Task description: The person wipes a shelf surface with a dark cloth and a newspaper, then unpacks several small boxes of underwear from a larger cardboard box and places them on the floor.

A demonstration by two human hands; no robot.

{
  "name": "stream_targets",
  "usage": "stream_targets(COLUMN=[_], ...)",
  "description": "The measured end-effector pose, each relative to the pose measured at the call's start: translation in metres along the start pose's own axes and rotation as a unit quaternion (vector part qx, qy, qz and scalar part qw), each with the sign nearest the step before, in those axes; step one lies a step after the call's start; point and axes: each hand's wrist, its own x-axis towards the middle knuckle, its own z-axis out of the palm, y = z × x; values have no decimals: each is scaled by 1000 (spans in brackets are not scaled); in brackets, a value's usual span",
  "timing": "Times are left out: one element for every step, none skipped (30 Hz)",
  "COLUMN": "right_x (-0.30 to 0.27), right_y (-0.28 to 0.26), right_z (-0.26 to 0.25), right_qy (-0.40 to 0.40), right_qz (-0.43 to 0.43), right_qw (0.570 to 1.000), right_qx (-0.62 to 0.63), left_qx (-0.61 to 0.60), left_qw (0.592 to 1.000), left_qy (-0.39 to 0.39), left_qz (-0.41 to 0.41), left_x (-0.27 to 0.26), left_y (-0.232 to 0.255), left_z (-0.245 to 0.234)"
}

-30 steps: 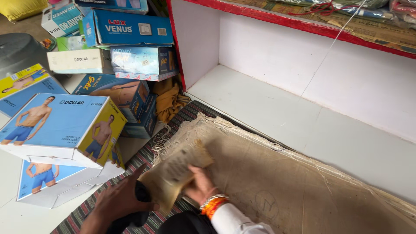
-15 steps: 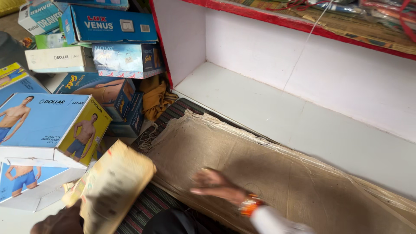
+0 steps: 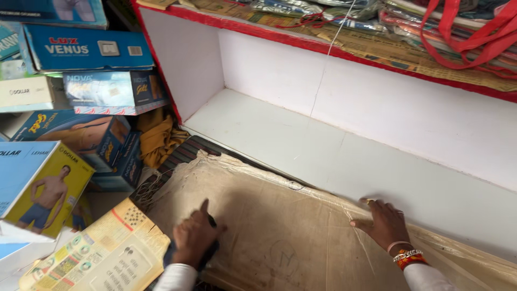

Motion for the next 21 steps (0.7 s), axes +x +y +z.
stream_targets(right_x=[2,4,7,10,13,14,14,15,15,14,12,9,6,2,-1,-4,-5,-6,-7,-4,-2], right_y=[-1,0,0,0,1,1,1,1,1,-1,-4,-8,-12,-15,-18,-21,-25,-28,-31,-34,-36], right_z=[0,1,1,2,0,-1,-4,-11,-19,-27,-34,-41,-46,-50,-53,-55,-55,-54,-52,-50,-48], right_qy=[-17,-33,-50,-21,8,37,14,-7,-28,-32,-36,-40,15,70,124,175,226,274,236,198,160], right_qz=[6,13,19,-16,-50,-86,-79,-72,-65,-56,-47,-37,-54,-69,-85,-98,-110,-123,-98,-74,-49], right_qw=[999,998,995,995,993,989,987,983,979,980,981,983,978,971,959,952,942,930,944,956,965], right_qx=[29,57,84,95,105,117,142,168,193,188,183,176,199,220,241,232,223,213,209,205,200], left_qx=[-27,-56,-84,-90,-96,-100,-101,-102,-104,-111,-118,-127,-130,-134,-138,-141,-144,-146,-136,-126,-116], left_qw=[1000,998,996,996,995,994,994,993,993,991,989,987,985,984,982,983,983,984,986,988,990], left_qy=[-6,-12,-19,0,18,38,39,41,43,56,70,82,94,105,116,105,94,83,76,71,67], left_qz=[-10,-19,-29,-25,-21,-18,-25,-32,-38,-45,-51,-57,-58,-58,-59,-59,-59,-61,-54,-48,-42], left_x=[3,6,10,13,16,15,14,15,13,9,6,2,-2,-5,-7,-8,-9,-8,-8,-6,-3], left_y=[-2,-1,-1,-4,-7,-11,-13,-13,-12,-11,-8,-3,0,3,6,8,9,9,8,6,5], left_z=[15,30,43,51,57,59,59,55,51,45,39,33,27,22,18,16,15,17,20,24,29])
